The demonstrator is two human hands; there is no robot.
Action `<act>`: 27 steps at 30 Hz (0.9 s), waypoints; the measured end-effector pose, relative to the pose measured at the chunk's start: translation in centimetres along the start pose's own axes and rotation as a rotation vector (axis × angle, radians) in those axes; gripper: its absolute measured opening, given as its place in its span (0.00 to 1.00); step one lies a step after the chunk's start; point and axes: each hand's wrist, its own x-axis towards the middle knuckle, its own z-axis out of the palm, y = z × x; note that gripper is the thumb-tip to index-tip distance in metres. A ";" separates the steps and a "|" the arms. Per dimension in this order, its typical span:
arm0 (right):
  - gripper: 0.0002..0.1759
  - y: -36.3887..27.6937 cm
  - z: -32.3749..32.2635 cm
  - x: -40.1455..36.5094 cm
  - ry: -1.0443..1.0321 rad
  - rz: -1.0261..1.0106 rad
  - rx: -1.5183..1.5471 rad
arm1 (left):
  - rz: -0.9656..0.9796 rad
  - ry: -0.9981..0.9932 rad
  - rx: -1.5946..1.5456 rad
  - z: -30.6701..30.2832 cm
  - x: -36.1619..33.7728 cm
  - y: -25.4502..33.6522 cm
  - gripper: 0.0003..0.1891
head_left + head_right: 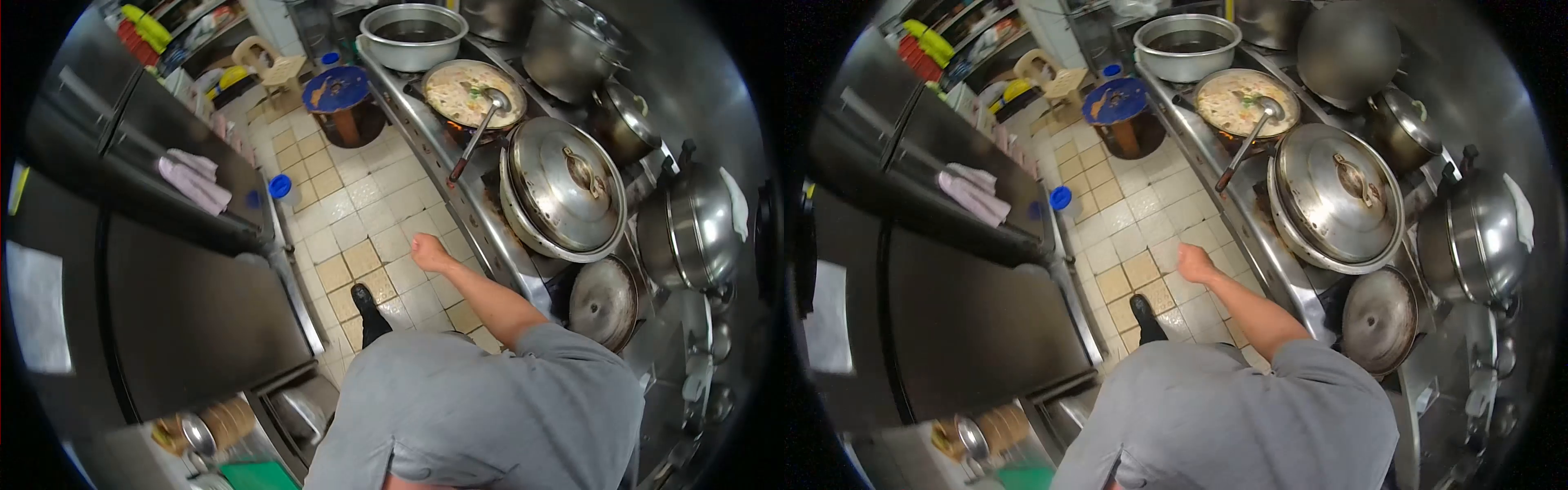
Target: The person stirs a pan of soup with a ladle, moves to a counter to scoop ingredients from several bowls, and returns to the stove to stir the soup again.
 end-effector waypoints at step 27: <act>0.20 -5.4 -17.4 16.4 0.958 0.835 0.594 | 1.016 -1.029 0.785 60.2 27.0 77.4 0.18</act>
